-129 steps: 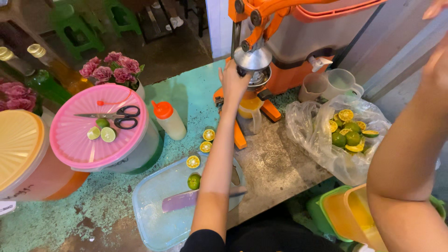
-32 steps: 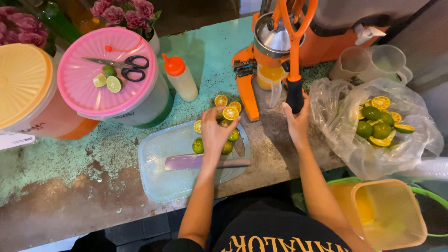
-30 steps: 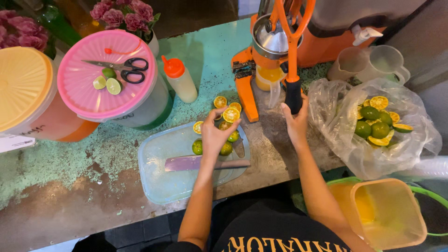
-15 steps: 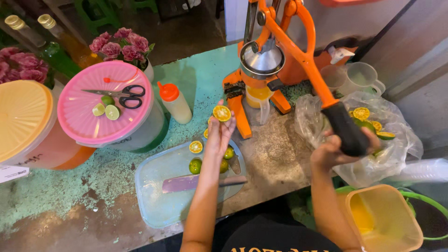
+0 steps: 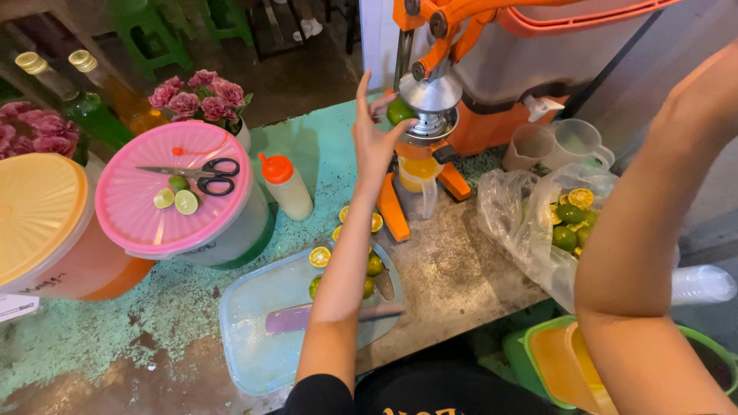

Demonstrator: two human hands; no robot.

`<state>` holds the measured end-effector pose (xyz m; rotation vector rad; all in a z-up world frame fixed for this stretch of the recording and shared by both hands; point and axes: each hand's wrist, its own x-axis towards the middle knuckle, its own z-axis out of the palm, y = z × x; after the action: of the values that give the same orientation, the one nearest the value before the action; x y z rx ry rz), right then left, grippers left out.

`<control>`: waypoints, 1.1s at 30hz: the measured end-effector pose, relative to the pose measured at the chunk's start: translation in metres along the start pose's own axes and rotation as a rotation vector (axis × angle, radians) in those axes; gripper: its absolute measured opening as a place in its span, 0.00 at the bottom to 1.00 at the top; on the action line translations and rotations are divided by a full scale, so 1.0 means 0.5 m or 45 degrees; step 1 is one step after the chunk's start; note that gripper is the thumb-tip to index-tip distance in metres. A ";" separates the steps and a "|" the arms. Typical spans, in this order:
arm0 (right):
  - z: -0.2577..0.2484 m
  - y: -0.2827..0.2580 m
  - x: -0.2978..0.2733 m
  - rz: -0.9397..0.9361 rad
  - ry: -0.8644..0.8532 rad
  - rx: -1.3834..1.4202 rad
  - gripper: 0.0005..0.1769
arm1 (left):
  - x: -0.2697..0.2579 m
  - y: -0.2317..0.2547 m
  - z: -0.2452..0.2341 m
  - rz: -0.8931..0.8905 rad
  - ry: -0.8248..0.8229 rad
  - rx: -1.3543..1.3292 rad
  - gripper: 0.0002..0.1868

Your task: The person places halved limes into a manual lever press juicer and squeezes the juice into a plastic cup. They repeat this process multiple times, discarding the squeezed lime halves into a plastic bag and collecting fresh halves from a tray.

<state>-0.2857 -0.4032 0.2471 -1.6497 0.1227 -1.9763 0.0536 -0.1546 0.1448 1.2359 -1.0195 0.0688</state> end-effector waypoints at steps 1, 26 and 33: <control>-0.010 0.007 0.001 0.014 -0.008 -0.003 0.17 | 0.006 -0.001 0.012 0.039 -0.012 0.011 0.64; 0.060 -0.418 -0.299 0.954 -0.442 -0.629 0.29 | -0.001 -0.069 0.020 -0.151 -0.071 -0.150 0.60; 0.170 -0.258 -0.423 0.922 -0.509 -0.937 0.18 | 0.064 -0.071 0.117 0.069 0.096 0.149 0.36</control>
<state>-0.2332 -0.1729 0.1343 -1.9916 1.2168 -1.0651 0.0564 -0.2297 0.1381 1.3017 -0.9946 0.2187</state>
